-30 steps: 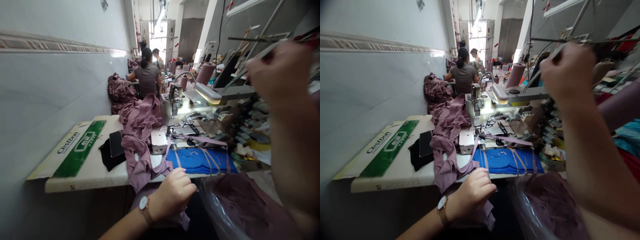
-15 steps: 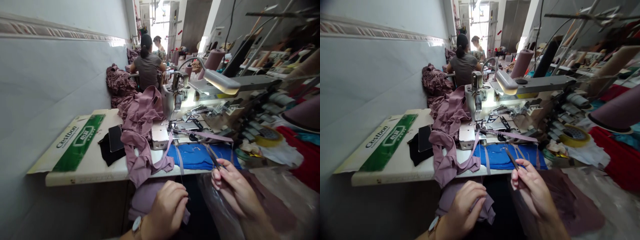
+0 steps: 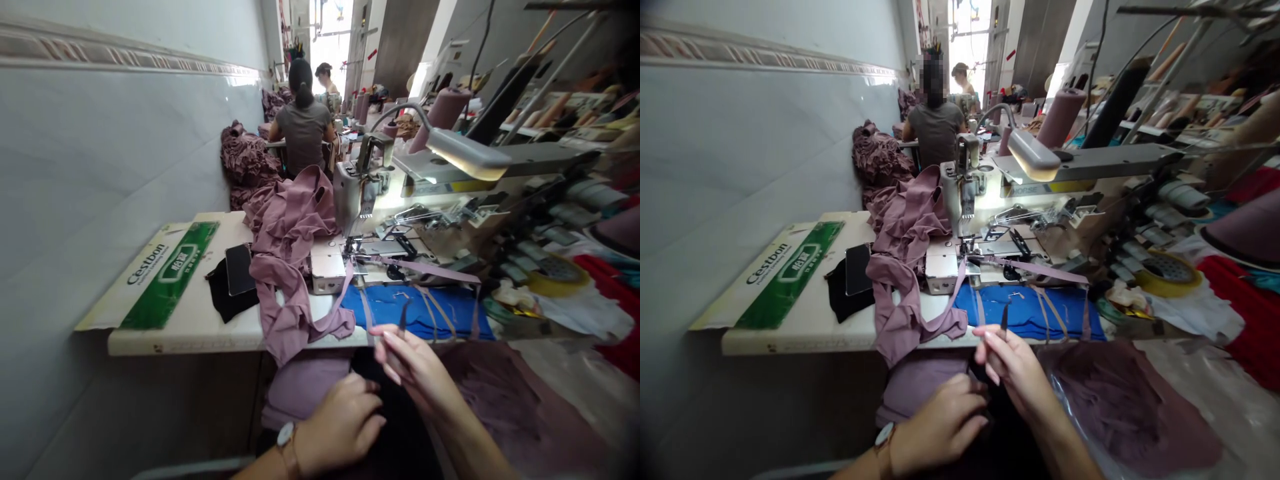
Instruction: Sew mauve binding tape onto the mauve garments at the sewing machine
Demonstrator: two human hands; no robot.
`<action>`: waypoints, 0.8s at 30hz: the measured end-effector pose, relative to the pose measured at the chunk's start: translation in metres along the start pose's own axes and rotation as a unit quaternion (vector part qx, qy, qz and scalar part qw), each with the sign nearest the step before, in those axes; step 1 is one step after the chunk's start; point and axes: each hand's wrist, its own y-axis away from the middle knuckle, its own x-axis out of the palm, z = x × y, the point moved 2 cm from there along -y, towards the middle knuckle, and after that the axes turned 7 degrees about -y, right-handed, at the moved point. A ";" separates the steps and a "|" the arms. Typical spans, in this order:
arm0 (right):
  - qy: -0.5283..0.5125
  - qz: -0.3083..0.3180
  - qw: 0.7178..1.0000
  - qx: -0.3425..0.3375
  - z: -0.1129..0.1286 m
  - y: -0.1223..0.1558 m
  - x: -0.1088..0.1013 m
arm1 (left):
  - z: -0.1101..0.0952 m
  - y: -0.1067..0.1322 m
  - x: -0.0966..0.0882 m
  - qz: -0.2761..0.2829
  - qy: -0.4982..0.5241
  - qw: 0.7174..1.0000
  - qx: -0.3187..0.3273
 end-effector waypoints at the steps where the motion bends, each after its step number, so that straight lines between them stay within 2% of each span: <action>1: -0.002 -0.001 1.000 -0.008 -0.002 0.005 -0.001 | 0.007 -0.002 -0.004 -0.014 0.022 0.999 -0.041; 3: 0.037 -0.014 0.999 -0.029 -0.008 0.017 -0.006 | 0.015 -0.012 -0.021 -0.073 0.130 0.980 -0.133; 4: 0.071 -0.016 0.997 -0.034 -0.014 0.023 -0.009 | 0.015 -0.020 -0.031 -0.087 0.217 0.957 -0.171; 5: 0.110 -0.008 0.993 -0.031 -0.021 0.028 -0.012 | 0.013 -0.028 -0.039 -0.081 0.316 0.925 -0.197; 8: 0.195 0.022 0.980 -0.005 -0.045 0.041 -0.030 | 0.000 -0.048 -0.057 -0.010 0.569 0.793 -0.220; 9: 0.208 0.014 0.978 -0.003 -0.053 0.045 -0.042 | -0.002 -0.050 -0.060 -0.014 0.605 0.762 -0.232; 10: 0.220 -0.005 0.975 -0.006 -0.059 0.048 -0.059 | -0.001 -0.049 -0.062 -0.037 0.615 0.747 -0.249; 11: 0.230 -0.034 0.972 -0.014 -0.063 0.052 -0.080 | 0.003 -0.045 -0.064 -0.073 0.601 0.749 -0.269; 12: 0.247 -0.069 0.967 -0.017 -0.065 0.055 -0.105 | 0.008 -0.038 -0.065 -0.111 0.566 0.764 -0.288; 13: 0.272 -0.091 0.958 -0.012 -0.065 0.059 -0.130 | 0.015 -0.029 -0.066 -0.146 0.509 0.792 -0.305; 15: 0.336 -0.173 0.925 -0.042 -0.056 0.066 -0.179 | 0.027 -0.008 -0.069 -0.191 0.336 0.871 -0.304; 17: 0.404 -0.233 0.878 -0.112 -0.036 0.071 -0.206 | 0.028 0.009 -0.071 -0.211 0.103 0.942 -0.238; 18: 0.422 -0.250 0.858 -0.153 -0.024 0.072 -0.206 | 0.022 0.014 -0.071 -0.210 -0.009 0.961 -0.182; 20: 0.421 -0.243 0.847 -0.215 0.001 0.069 -0.183 | 0.004 0.016 -0.069 -0.193 -0.177 0.963 -0.059; 22: 0.380 -0.183 0.877 -0.232 0.022 0.060 -0.136 | -0.019 0.006 -0.065 -0.162 -0.260 0.951 0.043; 24: 0.299 -0.084 0.930 -0.199 0.036 0.048 -0.080 | -0.040 -0.013 -0.065 -0.131 -0.295 0.939 0.120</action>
